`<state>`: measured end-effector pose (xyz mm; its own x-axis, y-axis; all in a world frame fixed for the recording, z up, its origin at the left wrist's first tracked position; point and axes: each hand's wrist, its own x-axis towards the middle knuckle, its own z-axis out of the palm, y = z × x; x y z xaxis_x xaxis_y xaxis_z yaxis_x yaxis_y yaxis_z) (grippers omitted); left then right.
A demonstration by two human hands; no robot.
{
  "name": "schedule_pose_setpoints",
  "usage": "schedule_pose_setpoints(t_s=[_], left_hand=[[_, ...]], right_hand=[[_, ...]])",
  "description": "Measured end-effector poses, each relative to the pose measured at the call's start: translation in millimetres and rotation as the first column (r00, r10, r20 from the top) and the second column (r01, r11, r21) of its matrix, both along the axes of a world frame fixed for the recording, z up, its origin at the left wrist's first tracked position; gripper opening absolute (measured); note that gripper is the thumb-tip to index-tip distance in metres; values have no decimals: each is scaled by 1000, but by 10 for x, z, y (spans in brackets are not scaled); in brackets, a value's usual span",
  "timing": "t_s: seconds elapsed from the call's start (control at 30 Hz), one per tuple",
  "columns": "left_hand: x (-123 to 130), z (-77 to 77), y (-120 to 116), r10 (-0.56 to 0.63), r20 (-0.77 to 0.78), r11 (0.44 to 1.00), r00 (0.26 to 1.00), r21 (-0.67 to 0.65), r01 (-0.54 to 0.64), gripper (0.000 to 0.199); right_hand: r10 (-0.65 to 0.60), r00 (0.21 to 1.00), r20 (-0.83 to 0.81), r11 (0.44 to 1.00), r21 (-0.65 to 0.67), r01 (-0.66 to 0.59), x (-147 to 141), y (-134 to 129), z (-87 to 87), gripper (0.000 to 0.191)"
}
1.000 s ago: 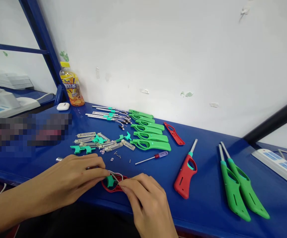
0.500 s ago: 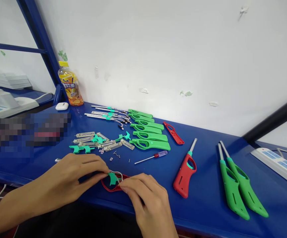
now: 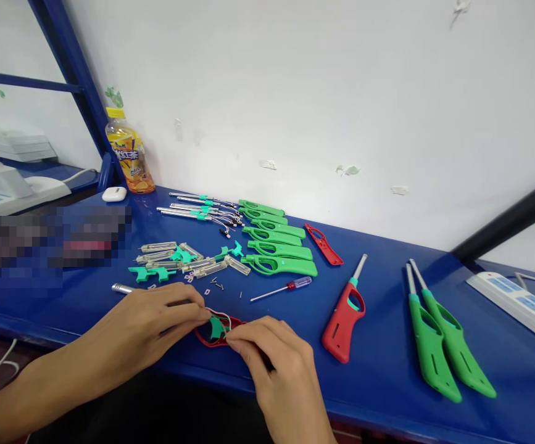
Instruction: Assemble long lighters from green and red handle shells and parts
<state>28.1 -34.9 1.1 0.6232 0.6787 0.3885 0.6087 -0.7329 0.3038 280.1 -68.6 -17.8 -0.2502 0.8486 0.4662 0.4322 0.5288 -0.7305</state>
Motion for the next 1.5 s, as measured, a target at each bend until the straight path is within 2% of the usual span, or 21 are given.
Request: schedule_pose_setpoints(t_s=[0.13,0.3,0.77,1.0,1.23,1.5], left_hand=[[14,-10,19,5,18,998,1000,58,-6,26],[41,-3,27,4,-6,999,1000,45,-3,31],[46,-57,41,-3,-17,997,1000,80,5,31],[51,-52,43,6,-39,999,999,55,-4,34],[81,-4,-62,53,-66,996,996,-67,-57,24],[100,-22,-81,49,-73,994,996,-98,-57,21]], right_hand=[[-6,1000,3,999,46,6,2,2,-20,19],[-5,1000,-28,992,124,9,-2,3,-16,25],[-7,1000,-18,992,128,10,-2,-15,-5,30],[-13,1000,5,995,99,13,4,-21,-15,26],[-22,1000,-13,1000,10,22,9,-27,8,22],[-61,998,-26,996,-63,59,35,-1,19,20]])
